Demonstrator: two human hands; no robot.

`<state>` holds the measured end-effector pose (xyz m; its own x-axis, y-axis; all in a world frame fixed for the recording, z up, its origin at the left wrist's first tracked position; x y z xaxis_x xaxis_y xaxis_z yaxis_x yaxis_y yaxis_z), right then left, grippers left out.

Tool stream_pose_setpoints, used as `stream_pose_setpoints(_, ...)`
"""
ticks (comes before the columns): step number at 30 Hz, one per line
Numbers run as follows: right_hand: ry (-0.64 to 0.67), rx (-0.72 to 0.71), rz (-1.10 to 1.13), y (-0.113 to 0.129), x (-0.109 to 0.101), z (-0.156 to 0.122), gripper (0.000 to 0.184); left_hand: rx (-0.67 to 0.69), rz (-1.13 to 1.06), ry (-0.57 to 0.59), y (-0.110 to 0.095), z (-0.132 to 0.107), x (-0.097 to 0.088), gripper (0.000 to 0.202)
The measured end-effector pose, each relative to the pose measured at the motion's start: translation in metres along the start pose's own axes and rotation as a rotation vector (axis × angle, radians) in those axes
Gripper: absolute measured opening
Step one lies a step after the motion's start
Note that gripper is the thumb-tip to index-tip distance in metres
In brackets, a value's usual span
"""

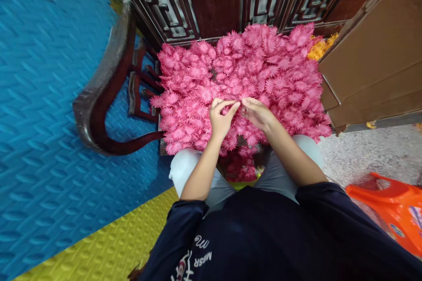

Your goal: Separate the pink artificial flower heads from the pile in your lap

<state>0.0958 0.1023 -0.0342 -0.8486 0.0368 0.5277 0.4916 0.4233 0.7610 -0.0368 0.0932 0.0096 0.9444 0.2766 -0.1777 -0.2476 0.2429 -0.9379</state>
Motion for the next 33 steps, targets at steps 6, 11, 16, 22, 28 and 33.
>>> stream_pose_setpoints(6, 0.037, 0.009, -0.042, -0.003, 0.003, 0.001, 0.038, -0.038, -0.066, -0.002, 0.001, 0.000, -0.001, 0.007)
stream_pose_setpoints(11, 0.028, 0.075, -0.001, -0.012, 0.002, 0.001, 0.042, -0.034, -0.151, 0.056, 0.000, 0.001, 0.002, 0.007)
stream_pose_setpoints(16, 0.026, 0.085, 0.023, -0.015, 0.005, 0.001, 0.045, -0.045, -0.198, 0.063, 0.001, 0.001, 0.002, 0.008)
stream_pose_setpoints(22, 0.025, 0.032, 0.040, -0.006, 0.001, 0.003, 0.044, -0.148, -0.282, -0.026, 0.016, 0.006, -0.006, 0.010)
stream_pose_setpoints(28, -0.046, -0.010, 0.074, -0.012, 0.008, -0.004, 0.046, -0.069, -0.232, -0.208, 0.003, 0.005, -0.027, 0.017)
stream_pose_setpoints(33, -0.140, -0.073, 0.104, -0.012, 0.001, -0.004, 0.038, 0.015, -0.153, -0.285, -0.015, 0.000, -0.035, 0.018)
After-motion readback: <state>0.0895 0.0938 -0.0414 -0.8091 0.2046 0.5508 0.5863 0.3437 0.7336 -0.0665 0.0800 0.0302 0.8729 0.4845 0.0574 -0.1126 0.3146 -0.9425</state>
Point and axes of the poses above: each hand's wrist, its own z-axis towards the middle knuckle, its own x-axis out of the palm, y = z × x, the point moved 9 cm from there along z, towards the middle knuckle, and after that the axes turned 2 degrees about -x, right-handed, at the moved point
